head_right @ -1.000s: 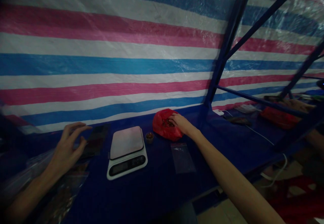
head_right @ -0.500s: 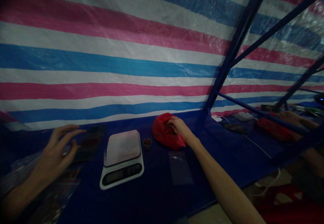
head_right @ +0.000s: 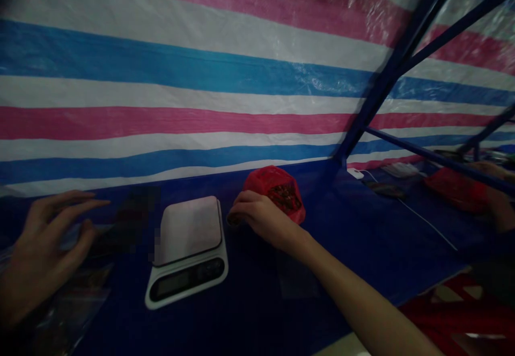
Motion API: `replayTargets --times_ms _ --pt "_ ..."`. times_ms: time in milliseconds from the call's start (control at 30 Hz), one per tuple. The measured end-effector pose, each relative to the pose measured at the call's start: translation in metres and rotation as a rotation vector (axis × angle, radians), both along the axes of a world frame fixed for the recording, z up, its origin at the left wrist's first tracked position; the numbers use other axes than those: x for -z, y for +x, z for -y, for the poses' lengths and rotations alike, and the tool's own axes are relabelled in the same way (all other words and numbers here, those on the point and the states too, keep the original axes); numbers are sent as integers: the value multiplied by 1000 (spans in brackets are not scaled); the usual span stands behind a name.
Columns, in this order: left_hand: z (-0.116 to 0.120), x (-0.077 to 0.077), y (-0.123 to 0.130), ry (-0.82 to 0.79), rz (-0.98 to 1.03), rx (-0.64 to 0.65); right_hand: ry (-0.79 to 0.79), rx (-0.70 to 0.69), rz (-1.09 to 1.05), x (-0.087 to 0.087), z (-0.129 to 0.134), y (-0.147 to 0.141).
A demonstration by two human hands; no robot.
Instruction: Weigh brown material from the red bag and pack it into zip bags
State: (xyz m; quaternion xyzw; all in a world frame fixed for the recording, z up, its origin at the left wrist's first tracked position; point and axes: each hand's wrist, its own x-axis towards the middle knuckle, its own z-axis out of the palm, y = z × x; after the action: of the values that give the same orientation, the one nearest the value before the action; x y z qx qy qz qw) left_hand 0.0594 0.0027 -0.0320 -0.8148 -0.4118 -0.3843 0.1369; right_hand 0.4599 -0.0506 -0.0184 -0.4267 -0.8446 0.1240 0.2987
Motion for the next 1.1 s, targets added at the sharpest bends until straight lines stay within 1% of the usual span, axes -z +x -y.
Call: replayTargets --times_ms 100,267,500,700,833,1100 --pt "-1 2 -4 -13 18 -24 -68 -37 11 3 4 -5" --pt "1 0 -5 -51 39 -35 -91 -47 6 1 4 -5" --pt "4 -2 -4 -45 43 -44 -116 -75 -28 2 2 -4" --pt "6 -7 -1 -49 30 -39 -99 -98 -54 0 0 -4" --pt "6 -11 2 -47 26 -9 -86 -103 -69 1 -2 -5" --pt "3 -10 1 -46 43 7 -97 -134 -91 4 -5 -2"
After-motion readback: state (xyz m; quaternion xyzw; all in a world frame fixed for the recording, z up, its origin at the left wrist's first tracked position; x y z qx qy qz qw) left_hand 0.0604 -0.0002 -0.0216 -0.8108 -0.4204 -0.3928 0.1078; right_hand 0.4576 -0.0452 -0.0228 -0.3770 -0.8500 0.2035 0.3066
